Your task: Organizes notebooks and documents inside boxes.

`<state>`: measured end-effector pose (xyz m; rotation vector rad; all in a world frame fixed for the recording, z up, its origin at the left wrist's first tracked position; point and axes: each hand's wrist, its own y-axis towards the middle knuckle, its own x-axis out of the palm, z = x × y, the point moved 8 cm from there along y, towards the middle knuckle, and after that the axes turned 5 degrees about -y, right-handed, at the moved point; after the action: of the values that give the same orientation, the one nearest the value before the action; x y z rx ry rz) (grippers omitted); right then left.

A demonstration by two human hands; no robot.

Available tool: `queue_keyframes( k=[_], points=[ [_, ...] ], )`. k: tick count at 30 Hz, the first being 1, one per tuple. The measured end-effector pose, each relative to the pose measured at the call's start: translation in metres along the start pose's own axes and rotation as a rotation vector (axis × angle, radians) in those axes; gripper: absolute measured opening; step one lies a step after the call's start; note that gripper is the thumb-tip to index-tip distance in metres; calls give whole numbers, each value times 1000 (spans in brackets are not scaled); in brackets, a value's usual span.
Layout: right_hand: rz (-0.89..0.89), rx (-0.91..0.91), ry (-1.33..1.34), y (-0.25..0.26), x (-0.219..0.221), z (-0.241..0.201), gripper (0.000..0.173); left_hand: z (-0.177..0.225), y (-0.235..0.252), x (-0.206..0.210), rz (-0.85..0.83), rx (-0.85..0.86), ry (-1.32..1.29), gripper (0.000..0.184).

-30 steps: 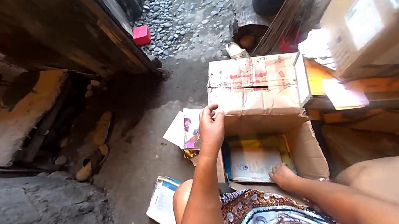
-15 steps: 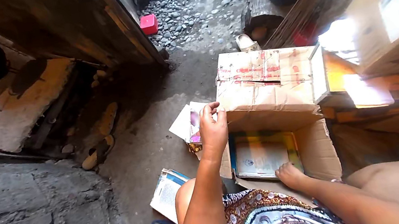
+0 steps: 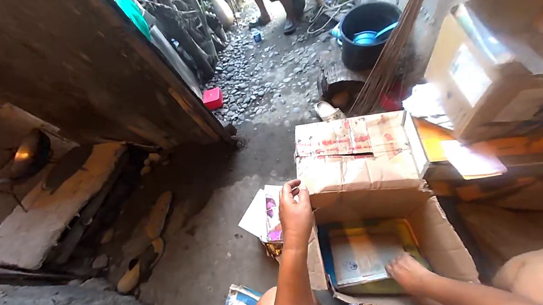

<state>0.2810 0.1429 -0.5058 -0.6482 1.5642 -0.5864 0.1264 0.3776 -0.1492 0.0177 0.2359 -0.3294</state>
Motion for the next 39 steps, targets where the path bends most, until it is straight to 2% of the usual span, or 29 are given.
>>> queue_keyframes(
  k=[4, 8, 14, 19, 22, 25, 29, 39],
  points=[
    [93, -5, 31, -8, -44, -2, 35, 4, 4, 0, 14, 11, -2, 31],
    [165, -12, 39, -30, -106, -10, 31, 8, 7, -2, 27, 15, -10, 29],
    [267, 14, 25, -103, -211, -17, 27, 12, 6, -2, 33, 28, -20, 28],
    [243, 140, 215, -163, -271, 19, 37, 15, 5, 0, 23, 31, -11, 29],
    [316, 117, 503, -181, -287, 59, 33, 11, 5, 4, 14, 12, -16, 29],
    [495, -5, 842, -191, -292, 93, 21, 5, 7, 11, -15, -9, -4, 29],
    [659, -72, 1170, -198, -289, 115, 12, -1, 7, 26, -103, -51, -35, 28],
    [890, 55, 1451, -217, -300, 151, 9, -16, -5, 80, -307, -268, -193, 24]
  ],
)
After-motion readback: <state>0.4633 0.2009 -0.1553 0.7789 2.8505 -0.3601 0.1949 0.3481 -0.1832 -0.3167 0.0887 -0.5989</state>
